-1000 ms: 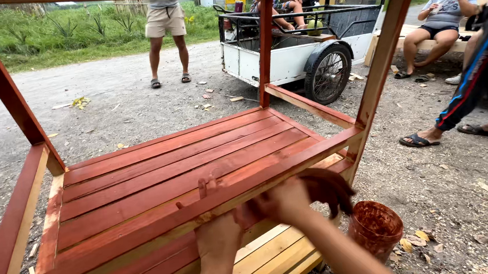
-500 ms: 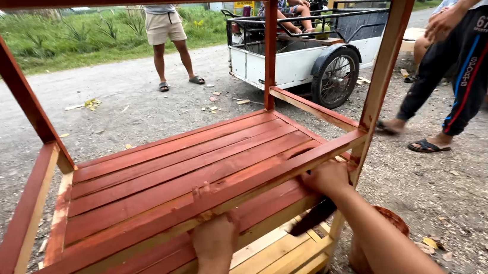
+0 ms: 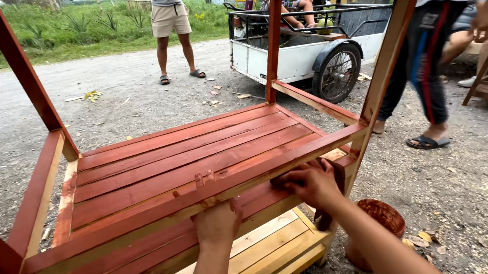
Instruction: The person applies reddish-brown stain to a wooden shelving unit using a cloth. They wipe the stain onto the slats and frame, then dip the cloth into a container to reload it before continuing to cover the remaining surfaces.
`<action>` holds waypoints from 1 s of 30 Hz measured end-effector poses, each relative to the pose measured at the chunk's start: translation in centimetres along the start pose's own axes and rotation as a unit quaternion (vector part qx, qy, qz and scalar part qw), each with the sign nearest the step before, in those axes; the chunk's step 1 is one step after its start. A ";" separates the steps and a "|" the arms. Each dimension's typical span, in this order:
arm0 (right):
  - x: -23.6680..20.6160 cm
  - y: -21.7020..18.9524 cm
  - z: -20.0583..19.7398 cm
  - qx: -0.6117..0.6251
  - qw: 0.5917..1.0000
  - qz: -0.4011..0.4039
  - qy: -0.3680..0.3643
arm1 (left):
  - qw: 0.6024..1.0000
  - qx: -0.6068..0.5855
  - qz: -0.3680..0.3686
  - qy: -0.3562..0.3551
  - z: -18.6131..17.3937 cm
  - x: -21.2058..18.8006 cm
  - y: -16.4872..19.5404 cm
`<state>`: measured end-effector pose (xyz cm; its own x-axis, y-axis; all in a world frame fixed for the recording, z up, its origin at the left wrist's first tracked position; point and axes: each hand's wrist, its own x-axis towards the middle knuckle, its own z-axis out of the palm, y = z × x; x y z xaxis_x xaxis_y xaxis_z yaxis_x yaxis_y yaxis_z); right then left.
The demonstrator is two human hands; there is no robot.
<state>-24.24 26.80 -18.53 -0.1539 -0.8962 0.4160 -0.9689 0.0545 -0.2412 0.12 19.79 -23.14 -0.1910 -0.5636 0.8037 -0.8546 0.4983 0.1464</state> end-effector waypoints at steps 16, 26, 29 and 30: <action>1.0 2.8 0.4 -0.025 0.999 0.036 -0.031 | 0.999 -0.044 -0.005 -0.007 2.2 -0.3 0.5; 0.1 -15.9 5.1 0.044 0.982 -0.172 -0.061 | 0.978 0.035 -0.137 -0.150 -8.9 -3.1 -6.4; 0.1 -23.3 7.9 0.103 0.960 -0.186 -0.180 | 0.984 0.017 -0.144 -0.102 -13.8 -4.2 -9.5; -0.1 -25.8 9.1 0.102 0.950 -0.251 -0.154 | 0.993 -0.021 -0.114 -0.001 -15.1 -4.6 -10.4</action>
<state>2.58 21.46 -20.32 0.4117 -0.8749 0.2550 -0.8429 -0.4720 -0.2585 17.17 27.21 -19.65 0.0051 -0.6657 0.7462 -0.8552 0.3839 0.3483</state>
